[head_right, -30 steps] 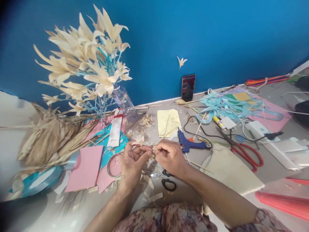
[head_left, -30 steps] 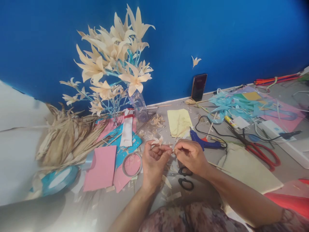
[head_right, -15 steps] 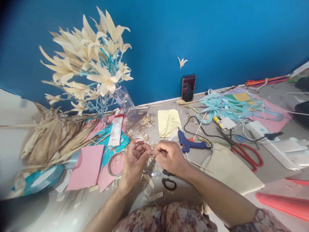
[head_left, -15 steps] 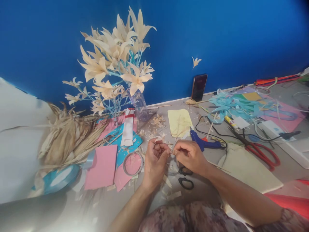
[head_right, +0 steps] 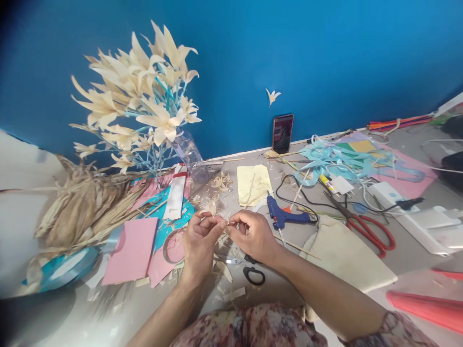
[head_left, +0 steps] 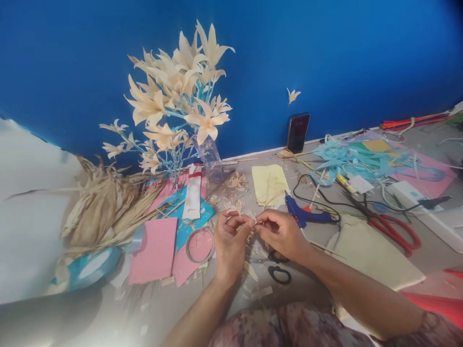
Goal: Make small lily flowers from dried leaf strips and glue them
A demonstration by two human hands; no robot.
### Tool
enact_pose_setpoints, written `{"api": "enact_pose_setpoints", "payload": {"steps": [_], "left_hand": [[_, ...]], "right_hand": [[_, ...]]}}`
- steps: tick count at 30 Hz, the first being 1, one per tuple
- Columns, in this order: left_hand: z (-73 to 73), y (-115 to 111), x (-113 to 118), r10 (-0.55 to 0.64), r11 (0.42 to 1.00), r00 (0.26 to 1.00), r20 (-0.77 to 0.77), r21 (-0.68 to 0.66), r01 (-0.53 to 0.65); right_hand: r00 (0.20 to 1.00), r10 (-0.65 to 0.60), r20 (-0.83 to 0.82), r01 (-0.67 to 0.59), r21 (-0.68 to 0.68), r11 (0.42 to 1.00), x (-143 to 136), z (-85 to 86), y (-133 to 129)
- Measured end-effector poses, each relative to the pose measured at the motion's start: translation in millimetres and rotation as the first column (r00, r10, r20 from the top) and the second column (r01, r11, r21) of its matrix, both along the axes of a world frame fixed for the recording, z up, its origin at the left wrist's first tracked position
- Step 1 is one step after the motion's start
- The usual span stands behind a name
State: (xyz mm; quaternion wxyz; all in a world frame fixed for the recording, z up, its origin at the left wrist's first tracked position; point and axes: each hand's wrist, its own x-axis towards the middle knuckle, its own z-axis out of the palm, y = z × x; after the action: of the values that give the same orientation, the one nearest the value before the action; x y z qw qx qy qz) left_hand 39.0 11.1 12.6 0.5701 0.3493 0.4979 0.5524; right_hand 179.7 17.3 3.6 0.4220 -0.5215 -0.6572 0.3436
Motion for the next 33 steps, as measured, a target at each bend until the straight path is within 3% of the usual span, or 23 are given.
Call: {"api": "enact_pose_setpoints", "payload": {"steps": [10,14,18,24,30,33], "left_hand": [[1.0,-2.3,3.5,0.022,1.0,1.0,-0.002,0.001,-0.022],[-3.0,1.2,-0.9,-0.02,1.0,0.996,0.081,-0.017,0.022],[-6.5,7.1,-6.8,0.016,0.999,0.988,0.154,-0.044,-0.009],[-1.3,10.9,-9.3,0.026,0.997,0.94,0.341,-0.08,0.002],[0.4,9.2,-9.7,0.005,0.996,0.948,0.319,-0.081,0.022],[-0.7,7.1,-8.6,-0.04,0.998,0.972,0.231,-0.042,0.051]], "right_hand": [[0.999,-0.006,0.032,0.006,-0.017,1.0,1.8,-3.9,1.0],[1.0,-0.006,0.024,0.007,-0.05,0.999,4.1,-6.0,3.9],[0.998,0.0,-0.065,-0.008,-0.131,0.991,4.3,-4.1,5.1],[0.981,0.043,-0.191,-0.078,-0.183,0.98,7.0,1.2,7.2],[0.967,-0.079,-0.242,0.041,-0.16,0.986,16.0,-3.1,14.0],[0.945,-0.056,-0.322,0.011,-0.141,0.99,16.4,-0.3,12.0]]}}
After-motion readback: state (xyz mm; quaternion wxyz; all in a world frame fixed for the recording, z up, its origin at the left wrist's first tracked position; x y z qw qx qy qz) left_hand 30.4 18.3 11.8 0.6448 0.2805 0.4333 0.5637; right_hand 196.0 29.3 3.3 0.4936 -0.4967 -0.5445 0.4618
